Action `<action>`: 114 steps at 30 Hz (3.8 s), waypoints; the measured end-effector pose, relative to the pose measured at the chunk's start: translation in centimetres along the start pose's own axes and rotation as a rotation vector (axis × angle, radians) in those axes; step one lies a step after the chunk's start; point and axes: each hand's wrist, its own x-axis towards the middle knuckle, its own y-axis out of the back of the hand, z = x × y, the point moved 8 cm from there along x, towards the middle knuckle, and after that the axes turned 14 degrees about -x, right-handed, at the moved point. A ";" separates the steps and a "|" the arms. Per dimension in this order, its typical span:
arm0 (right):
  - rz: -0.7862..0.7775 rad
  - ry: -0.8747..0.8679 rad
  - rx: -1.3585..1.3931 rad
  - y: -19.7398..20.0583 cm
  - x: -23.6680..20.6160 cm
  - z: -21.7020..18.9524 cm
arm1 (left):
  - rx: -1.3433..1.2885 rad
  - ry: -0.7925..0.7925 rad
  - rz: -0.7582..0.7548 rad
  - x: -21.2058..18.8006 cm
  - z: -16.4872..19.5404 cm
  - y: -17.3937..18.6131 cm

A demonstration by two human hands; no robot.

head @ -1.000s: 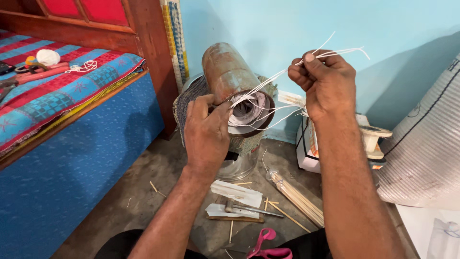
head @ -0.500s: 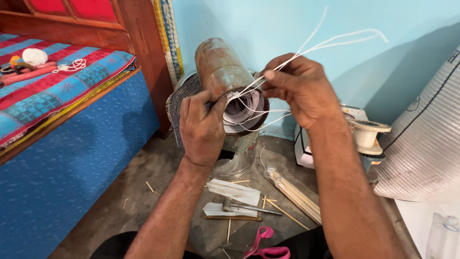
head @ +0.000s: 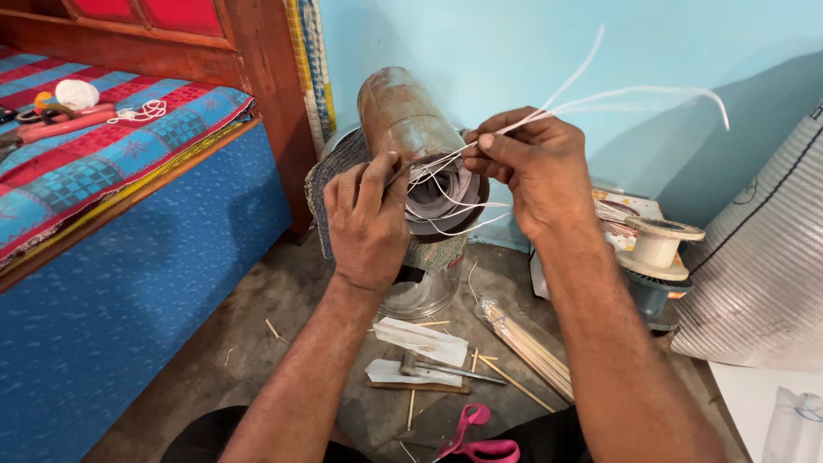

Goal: The person sits on the floor and threads white strings through a cylindrical tube resting on a cushion, pulling each string through and tying knots. They use scissors to cut the strings and continue threading and securing more strings along the tube opening.

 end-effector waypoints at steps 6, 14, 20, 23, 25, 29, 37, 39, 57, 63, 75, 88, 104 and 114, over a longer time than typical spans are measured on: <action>0.008 0.019 0.115 -1.0 1.0 3.9 | -0.169 0.024 0.003 -1.8 -3.0 -2.6; 0.218 0.142 0.130 3.8 0.1 5.6 | -0.120 0.008 0.101 -1.7 -2.9 -2.2; 0.313 0.121 0.229 5.6 4.0 16.4 | -0.138 0.063 0.132 -8.1 -8.0 -10.3; 0.302 0.062 0.248 5.0 6.6 20.7 | -0.165 0.074 0.077 -10.2 -10.4 -14.3; 0.287 0.051 0.234 4.6 7.0 21.2 | -0.192 0.076 0.041 -10.4 -11.0 -15.0; 0.167 0.027 0.196 3.1 5.6 19.4 | -0.190 0.070 0.048 -9.8 -10.2 -12.8; -0.085 0.103 -0.244 -0.9 6.4 20.1 | -0.220 0.100 0.102 -11.1 -11.2 -16.0; -0.091 0.109 -0.373 -1.0 6.8 21.3 | -0.229 0.103 0.109 -11.9 -11.7 -16.7; 0.087 0.056 -0.124 0.8 9.0 24.9 | -0.105 0.018 0.078 -11.0 -11.5 -20.0; 0.106 0.065 -0.137 2.2 10.0 22.4 | -0.178 0.051 0.065 -10.0 -11.8 -20.8; 0.115 -0.063 -0.201 2.7 10.1 20.6 | -0.177 0.048 0.014 -7.2 -9.3 -20.2; 0.167 -0.068 0.234 10.8 7.5 10.9 | -0.075 0.010 0.041 -0.5 -1.5 -13.8; 0.299 0.080 0.106 16.4 4.0 3.1 | -0.131 0.077 0.068 1.8 1.4 -12.5; 0.296 0.284 0.074 12.8 -6.1 -2.4 | -0.569 0.125 -0.084 6.9 8.6 -5.8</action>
